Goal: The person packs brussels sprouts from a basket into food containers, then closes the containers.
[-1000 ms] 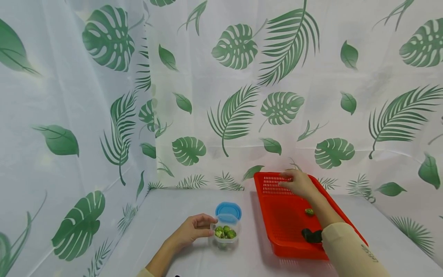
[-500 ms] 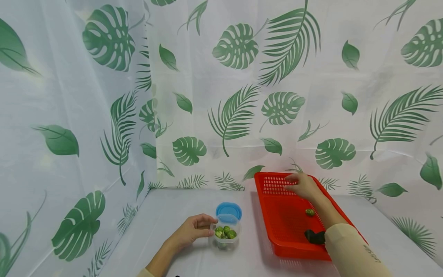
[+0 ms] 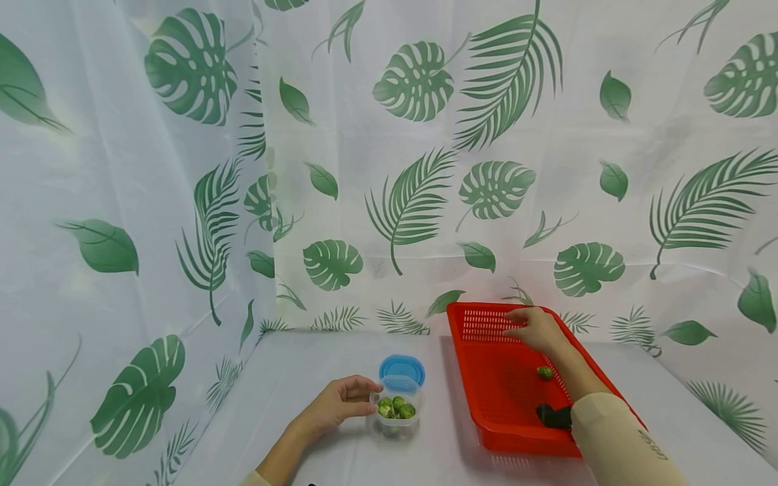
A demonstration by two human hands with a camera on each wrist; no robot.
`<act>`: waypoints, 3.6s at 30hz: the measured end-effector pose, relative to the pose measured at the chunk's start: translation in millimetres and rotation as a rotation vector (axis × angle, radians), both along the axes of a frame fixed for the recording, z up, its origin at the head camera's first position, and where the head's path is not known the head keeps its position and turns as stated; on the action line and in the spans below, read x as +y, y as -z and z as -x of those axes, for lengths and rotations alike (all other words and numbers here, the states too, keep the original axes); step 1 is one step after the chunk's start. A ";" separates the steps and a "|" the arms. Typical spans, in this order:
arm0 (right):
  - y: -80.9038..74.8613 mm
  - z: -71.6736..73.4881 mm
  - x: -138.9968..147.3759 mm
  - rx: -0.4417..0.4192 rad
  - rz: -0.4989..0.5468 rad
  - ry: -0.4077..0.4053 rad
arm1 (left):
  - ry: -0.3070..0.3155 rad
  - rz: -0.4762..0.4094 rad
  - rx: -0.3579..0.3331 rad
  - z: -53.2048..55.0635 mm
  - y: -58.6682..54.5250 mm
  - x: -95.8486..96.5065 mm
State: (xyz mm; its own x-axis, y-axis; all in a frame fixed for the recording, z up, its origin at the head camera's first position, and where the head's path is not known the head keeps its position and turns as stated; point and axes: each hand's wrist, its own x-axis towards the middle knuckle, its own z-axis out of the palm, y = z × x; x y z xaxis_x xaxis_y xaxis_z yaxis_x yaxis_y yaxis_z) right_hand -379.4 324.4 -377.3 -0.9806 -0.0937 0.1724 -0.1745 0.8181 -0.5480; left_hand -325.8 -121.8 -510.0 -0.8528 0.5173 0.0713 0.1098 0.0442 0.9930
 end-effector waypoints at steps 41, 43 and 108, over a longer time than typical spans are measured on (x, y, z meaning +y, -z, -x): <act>15.9 3.6 20.3 -0.211 -0.050 0.091 | 0.006 0.002 0.003 0.5 0.2 -0.2; 16.9 4.2 21.4 -0.219 -0.057 0.083 | 0.005 0.004 0.002 0.4 0.0 -0.1; 21.3 -0.4 31.0 -0.416 -0.205 0.071 | -0.003 0.001 -0.006 0.0 -0.2 0.1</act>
State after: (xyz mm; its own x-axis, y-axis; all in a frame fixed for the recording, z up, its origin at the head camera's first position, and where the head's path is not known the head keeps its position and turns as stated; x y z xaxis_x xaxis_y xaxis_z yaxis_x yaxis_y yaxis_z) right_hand -379.0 355.3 -398.5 -0.9676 -0.0149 -0.2520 0.0861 0.9188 -0.3852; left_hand -325.8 -121.6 -509.8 -0.8549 0.5146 0.0655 0.1034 0.0454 0.9936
